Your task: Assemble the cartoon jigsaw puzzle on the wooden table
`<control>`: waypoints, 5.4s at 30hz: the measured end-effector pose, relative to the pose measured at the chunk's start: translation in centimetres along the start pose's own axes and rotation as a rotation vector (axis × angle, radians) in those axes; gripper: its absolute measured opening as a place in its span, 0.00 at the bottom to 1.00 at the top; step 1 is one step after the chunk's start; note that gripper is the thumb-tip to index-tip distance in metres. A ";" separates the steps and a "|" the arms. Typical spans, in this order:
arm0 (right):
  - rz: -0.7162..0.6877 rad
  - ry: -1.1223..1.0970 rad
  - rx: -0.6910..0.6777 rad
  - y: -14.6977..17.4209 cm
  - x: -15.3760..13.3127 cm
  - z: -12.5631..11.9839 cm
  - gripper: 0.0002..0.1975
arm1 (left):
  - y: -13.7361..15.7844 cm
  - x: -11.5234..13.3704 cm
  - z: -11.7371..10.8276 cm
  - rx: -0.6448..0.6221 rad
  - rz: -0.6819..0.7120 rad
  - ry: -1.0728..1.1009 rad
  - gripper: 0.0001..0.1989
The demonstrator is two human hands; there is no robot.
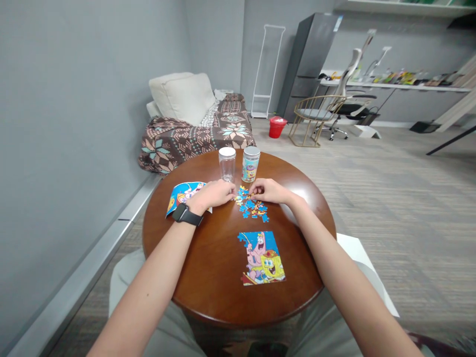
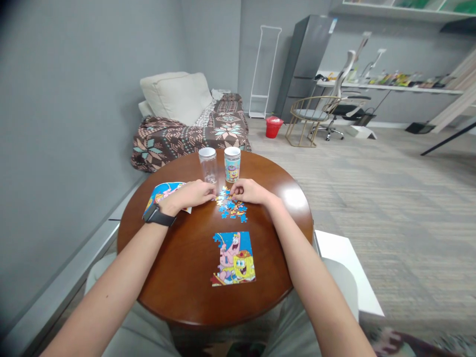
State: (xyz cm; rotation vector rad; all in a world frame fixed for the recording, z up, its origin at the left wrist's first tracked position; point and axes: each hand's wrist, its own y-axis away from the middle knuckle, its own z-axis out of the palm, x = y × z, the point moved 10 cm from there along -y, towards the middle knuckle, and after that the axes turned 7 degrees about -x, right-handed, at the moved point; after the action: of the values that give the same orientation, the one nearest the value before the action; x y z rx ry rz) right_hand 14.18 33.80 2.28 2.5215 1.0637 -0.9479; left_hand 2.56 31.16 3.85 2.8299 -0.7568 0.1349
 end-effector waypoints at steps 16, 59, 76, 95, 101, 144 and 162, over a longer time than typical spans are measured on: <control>-0.042 0.060 0.008 -0.3 -0.4 0.4 0.09 | -0.3 0.6 0.7 -0.038 0.066 0.001 0.12; -0.024 0.157 0.103 -0.3 -0.6 -0.6 0.08 | -0.3 2.0 0.7 0.012 0.068 -0.088 0.16; 0.028 0.185 0.089 -0.1 0.3 -0.9 0.08 | -0.3 2.1 0.7 0.010 0.029 -0.151 0.18; 0.065 0.148 0.083 0.0 0.5 -1.1 0.04 | -0.6 1.2 0.9 0.011 -0.003 -0.148 0.15; 0.047 0.133 0.083 0.1 0.2 -1.0 0.04 | -0.8 0.8 1.0 0.010 -0.025 -0.091 0.13; 0.014 -0.018 0.053 -0.3 0.8 -0.5 0.10 | -0.6 0.4 0.9 -0.003 -0.038 -0.022 0.11; -0.042 0.147 0.049 -0.5 -0.6 -0.1 0.06 | -0.2 -0.5 0.4 0.025 -0.115 -0.050 0.13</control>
State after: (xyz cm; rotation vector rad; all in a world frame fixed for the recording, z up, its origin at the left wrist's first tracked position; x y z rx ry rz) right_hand 13.52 33.90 2.74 2.6537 1.1529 -0.8197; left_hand 2.22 31.53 3.35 2.9015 -0.6042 0.0566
